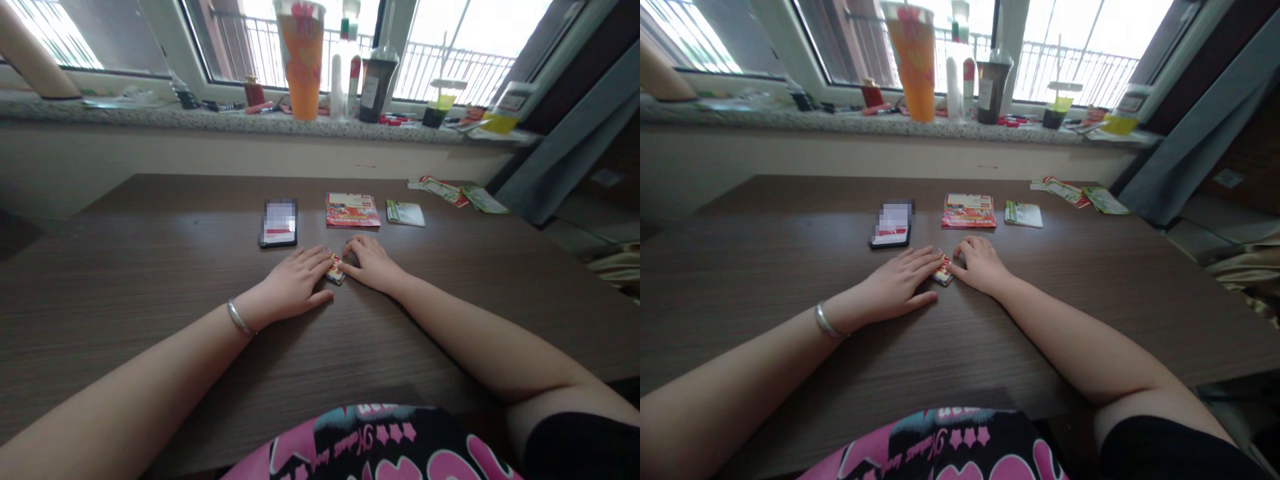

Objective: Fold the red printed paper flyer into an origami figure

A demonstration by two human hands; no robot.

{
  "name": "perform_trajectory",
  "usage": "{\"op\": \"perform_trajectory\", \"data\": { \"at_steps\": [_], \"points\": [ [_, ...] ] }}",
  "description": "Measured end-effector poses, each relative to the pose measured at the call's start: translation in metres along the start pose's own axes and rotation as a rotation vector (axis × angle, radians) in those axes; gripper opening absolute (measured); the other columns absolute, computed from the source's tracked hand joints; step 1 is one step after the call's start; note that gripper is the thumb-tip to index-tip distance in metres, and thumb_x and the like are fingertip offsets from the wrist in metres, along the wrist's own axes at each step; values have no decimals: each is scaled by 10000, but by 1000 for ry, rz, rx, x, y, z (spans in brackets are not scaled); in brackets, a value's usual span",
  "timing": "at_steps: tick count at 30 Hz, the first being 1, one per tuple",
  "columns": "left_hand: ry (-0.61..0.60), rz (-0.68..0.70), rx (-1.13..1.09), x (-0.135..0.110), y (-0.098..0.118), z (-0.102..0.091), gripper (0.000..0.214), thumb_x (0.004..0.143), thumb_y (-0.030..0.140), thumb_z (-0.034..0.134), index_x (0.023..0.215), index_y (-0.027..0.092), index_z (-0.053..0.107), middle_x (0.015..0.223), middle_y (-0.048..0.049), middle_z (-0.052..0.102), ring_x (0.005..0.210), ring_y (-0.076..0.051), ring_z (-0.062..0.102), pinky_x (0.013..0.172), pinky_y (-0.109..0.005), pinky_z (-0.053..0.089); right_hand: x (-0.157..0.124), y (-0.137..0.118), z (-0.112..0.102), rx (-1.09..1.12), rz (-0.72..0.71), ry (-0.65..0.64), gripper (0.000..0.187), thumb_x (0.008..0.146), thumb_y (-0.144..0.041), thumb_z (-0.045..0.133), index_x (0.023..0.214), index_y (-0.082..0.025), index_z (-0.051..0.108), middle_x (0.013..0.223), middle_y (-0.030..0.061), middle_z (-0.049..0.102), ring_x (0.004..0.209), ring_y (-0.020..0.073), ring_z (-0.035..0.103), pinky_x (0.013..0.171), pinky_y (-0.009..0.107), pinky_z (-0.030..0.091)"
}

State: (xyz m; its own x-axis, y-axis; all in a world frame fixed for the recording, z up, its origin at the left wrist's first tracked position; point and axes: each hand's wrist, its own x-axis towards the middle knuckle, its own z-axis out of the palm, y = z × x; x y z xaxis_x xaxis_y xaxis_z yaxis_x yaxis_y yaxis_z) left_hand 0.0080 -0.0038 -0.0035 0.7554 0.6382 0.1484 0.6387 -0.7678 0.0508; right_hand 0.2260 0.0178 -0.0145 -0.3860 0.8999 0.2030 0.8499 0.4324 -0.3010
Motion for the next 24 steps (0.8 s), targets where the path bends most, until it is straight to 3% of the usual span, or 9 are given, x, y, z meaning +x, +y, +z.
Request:
{"op": "perform_trajectory", "data": {
  "at_steps": [3,7,12,16,24],
  "points": [
    [12,-21,40,0,2,3,642,916,498,453,1410,95,383,1457,-162,415,1390,-275,320,1149,-404,256,2,1,2,11,9,4,281,843,-471,601,959,-216,627,1248,106,522,1194,271,440,1037,439,324],
    [-38,28,40,-4,-2,3,627,938,495,405,1422,98,363,1510,-147,339,1432,-238,233,1171,-360,199,5,4,5,45,4,23,176,842,-391,624,855,-218,654,1248,89,543,1196,266,454,1045,450,326],
    [-153,108,2,-9,-6,-6,638,919,555,437,1453,222,335,1554,-108,245,1445,-267,185,1170,-431,149,7,6,7,36,4,59,93,846,-281,626,857,-197,664,1220,91,581,1164,247,489,1029,424,359],
    [-173,152,-10,-9,-3,-12,601,925,551,434,1471,358,270,1577,-77,173,1443,-310,175,1152,-484,156,7,3,5,-9,-4,66,83,850,-239,613,885,-181,660,1203,100,601,1128,241,516,1002,409,384],
    [-110,75,6,-15,5,-10,546,920,528,463,1433,379,348,1565,-82,223,1422,-328,236,1133,-476,226,10,8,6,72,-35,94,68,835,-249,616,844,-188,645,1168,88,621,1119,238,527,992,414,386]
  ]
}}
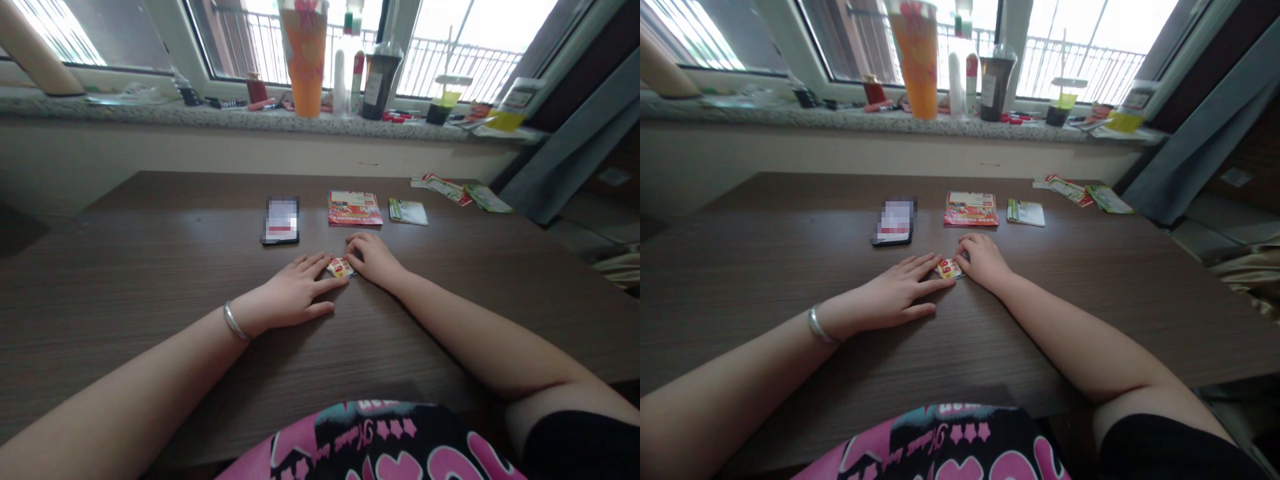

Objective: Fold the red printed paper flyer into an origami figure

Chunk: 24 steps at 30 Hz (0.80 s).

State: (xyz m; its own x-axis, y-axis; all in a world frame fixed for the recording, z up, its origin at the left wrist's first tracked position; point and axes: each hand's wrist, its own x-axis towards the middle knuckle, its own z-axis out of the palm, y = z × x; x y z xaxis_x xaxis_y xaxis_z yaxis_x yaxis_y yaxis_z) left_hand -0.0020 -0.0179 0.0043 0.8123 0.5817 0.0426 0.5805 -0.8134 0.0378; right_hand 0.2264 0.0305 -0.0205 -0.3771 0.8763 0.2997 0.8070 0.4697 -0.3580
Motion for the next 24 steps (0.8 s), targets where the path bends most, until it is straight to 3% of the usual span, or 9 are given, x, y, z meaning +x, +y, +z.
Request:
{"op": "perform_trajectory", "data": {
  "at_steps": [6,10,12,17,24],
  "points": [
    [114,-54,16,0,-2,3,632,910,477,497,1443,170,353,1477,-128,398,1355,-273,368,1119,-405,293,-3,5,-5,145,-96,-2,158,796,-296,680,906,-190,642,1147,91,624,1121,231,531,984,415,391],
    [196,-82,28,2,-7,1,374,936,330,481,1281,202,551,1265,-72,596,1123,-237,551,978,-377,427,-5,3,-13,204,-231,-71,55,813,-253,672,831,-201,682,1032,63,659,1025,199,576,960,390,400],
    [218,-91,42,3,-10,-1,272,942,288,474,1143,214,641,1117,-60,653,986,-215,594,879,-357,465,-6,3,-17,203,-299,-126,96,798,-277,698,872,-216,710,1064,64,656,1029,200,575,961,389,399],
    [214,-137,130,3,-14,-4,230,933,280,494,870,185,694,876,-64,651,810,-201,593,739,-333,463,-9,6,-24,141,-379,-182,255,749,-359,754,979,-255,723,1082,54,658,1027,205,575,942,380,414],
    [228,-168,158,1,-12,-5,227,919,363,529,885,183,664,828,-62,612,777,-200,558,706,-321,432,-14,-3,-27,-65,-416,-155,210,900,-349,574,928,-209,728,963,67,693,909,195,598,815,321,452]
  ]
}}
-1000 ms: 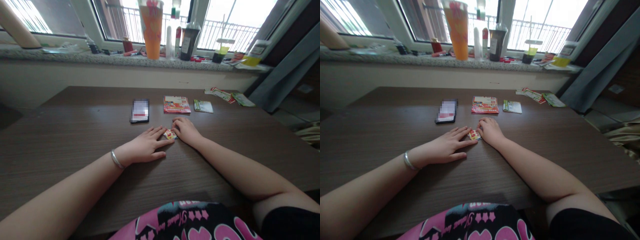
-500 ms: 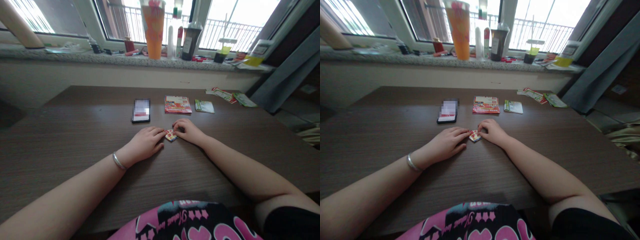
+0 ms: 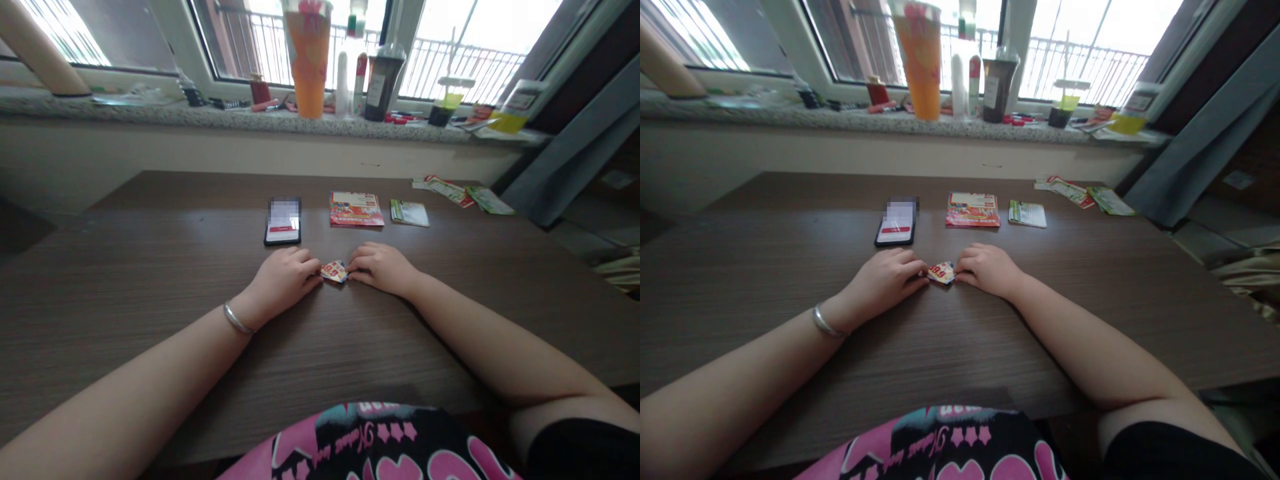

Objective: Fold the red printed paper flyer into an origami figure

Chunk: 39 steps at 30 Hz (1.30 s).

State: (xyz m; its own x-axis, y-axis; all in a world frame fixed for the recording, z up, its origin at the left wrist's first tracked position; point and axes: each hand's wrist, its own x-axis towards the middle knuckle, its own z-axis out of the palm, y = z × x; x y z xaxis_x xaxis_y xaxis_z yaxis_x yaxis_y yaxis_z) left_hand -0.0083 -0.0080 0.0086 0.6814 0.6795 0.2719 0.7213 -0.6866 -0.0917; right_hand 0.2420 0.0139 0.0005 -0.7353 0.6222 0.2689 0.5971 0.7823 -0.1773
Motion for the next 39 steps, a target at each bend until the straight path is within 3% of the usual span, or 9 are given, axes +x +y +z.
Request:
{"op": "perform_trajectory", "data": {
  "at_steps": [3,8,15,19,24,30,35,39],
  "points": [
    [6,-4,-50,0,-1,1,250,924,389,520,907,188,668,844,-65,610,790,-195,555,715,-315,429,1,-6,1,-46,40,6,216,916,-320,538,898,-206,721,945,66,690,888,193,591,788,308,442],
    [23,-18,-152,0,-4,6,224,929,343,523,891,185,678,878,-63,630,807,-181,558,732,-302,430,5,-13,5,42,255,26,78,819,-243,638,786,-191,685,855,40,672,855,173,584,759,273,421],
    [9,-77,-192,2,-4,7,178,905,298,562,844,172,672,853,-61,649,809,-189,568,739,-306,432,10,-17,6,162,497,-58,151,805,-328,659,722,-201,652,700,-9,650,614,117,530,544,233,326],
    [5,-99,-219,3,-5,9,158,892,294,582,837,173,668,858,-56,661,813,-194,572,744,-310,429,9,-17,8,164,471,-7,102,788,-297,671,802,-196,666,746,-2,630,669,123,535,585,228,355],
    [9,-114,-281,2,-7,13,144,874,313,611,881,177,656,831,-33,662,799,-191,563,738,-306,419,7,-13,13,205,356,30,262,808,-253,648,1062,-210,694,874,31,595,761,136,549,707,252,418],
    [23,-104,-264,2,-7,14,243,869,279,613,1088,178,646,852,-43,655,790,-187,556,754,-315,425,9,-12,18,332,378,103,209,732,-128,675,936,-168,697,864,24,610,719,119,530,681,237,425],
    [49,-46,-292,2,-7,17,147,884,235,575,969,197,689,935,-61,627,851,-179,568,768,-299,441,11,-15,18,292,306,93,130,728,-83,638,817,-172,671,761,-1,637,720,128,547,700,241,415],
    [45,12,-262,3,-6,16,145,898,237,556,963,200,681,922,-53,645,852,-189,571,784,-315,440,11,-21,14,168,218,67,95,795,-206,652,882,-201,690,847,22,664,827,162,573,763,269,416]
  ]
}}
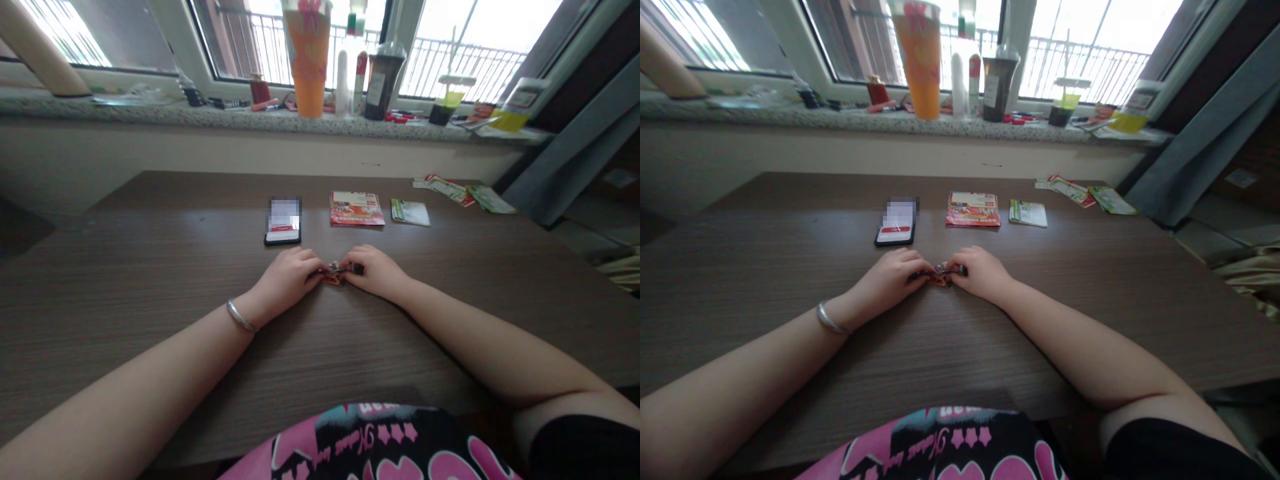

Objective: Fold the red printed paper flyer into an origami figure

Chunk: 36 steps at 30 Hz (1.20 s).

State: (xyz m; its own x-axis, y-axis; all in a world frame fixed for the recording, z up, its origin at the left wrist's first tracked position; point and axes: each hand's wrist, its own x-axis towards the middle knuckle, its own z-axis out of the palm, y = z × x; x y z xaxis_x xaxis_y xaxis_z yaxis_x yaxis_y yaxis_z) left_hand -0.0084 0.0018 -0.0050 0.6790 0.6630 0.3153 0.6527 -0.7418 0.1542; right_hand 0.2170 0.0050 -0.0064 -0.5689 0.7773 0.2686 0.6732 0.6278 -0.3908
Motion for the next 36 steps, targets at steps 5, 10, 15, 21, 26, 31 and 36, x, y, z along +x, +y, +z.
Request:
{"op": "perform_trajectory", "data": {
  "at_steps": [5,10,15,21,26,31,36],
  "points": [
    [-38,16,154,2,7,-6,222,938,296,496,849,170,656,836,-57,624,781,-191,566,708,-309,428,-1,-14,-4,-221,1,-36,148,885,-336,577,915,-236,682,907,40,662,907,195,566,725,279,407],
    [-81,-10,297,2,14,-13,182,913,254,514,797,162,620,799,-55,610,748,-184,581,653,-296,411,0,-19,-7,-319,51,-53,129,885,-327,569,864,-221,641,929,49,657,915,199,568,687,275,405],
    [-116,-59,388,0,18,-20,148,881,210,516,787,163,620,791,-61,633,712,-209,606,598,-320,390,0,-13,-10,-322,90,-74,83,843,-308,609,838,-228,629,903,40,665,892,202,586,661,274,403],
    [-119,-56,429,-3,15,-19,165,877,191,504,748,165,603,764,-66,633,698,-230,610,569,-327,374,-2,-8,-15,-369,116,-118,66,829,-257,588,802,-222,636,856,48,685,855,215,608,668,290,418],
    [-115,-77,444,-4,19,-19,147,864,141,496,760,167,597,766,-74,625,715,-247,614,564,-337,375,-1,-10,-15,-419,112,-122,100,850,-263,563,816,-216,644,871,63,692,866,227,615,662,296,428],
    [-99,-121,476,-4,27,-19,186,867,100,459,745,168,582,729,-71,609,697,-262,623,555,-357,380,0,-16,-13,-500,97,-143,145,886,-235,510,854,-188,644,908,93,685,875,242,615,674,312,442],
    [-132,-136,451,-4,22,-15,146,857,127,482,760,161,586,736,-71,607,702,-257,618,570,-355,406,-1,-22,-12,-570,101,-170,174,911,-214,466,895,-165,632,929,109,670,888,238,606,698,307,445]
  ]
}}
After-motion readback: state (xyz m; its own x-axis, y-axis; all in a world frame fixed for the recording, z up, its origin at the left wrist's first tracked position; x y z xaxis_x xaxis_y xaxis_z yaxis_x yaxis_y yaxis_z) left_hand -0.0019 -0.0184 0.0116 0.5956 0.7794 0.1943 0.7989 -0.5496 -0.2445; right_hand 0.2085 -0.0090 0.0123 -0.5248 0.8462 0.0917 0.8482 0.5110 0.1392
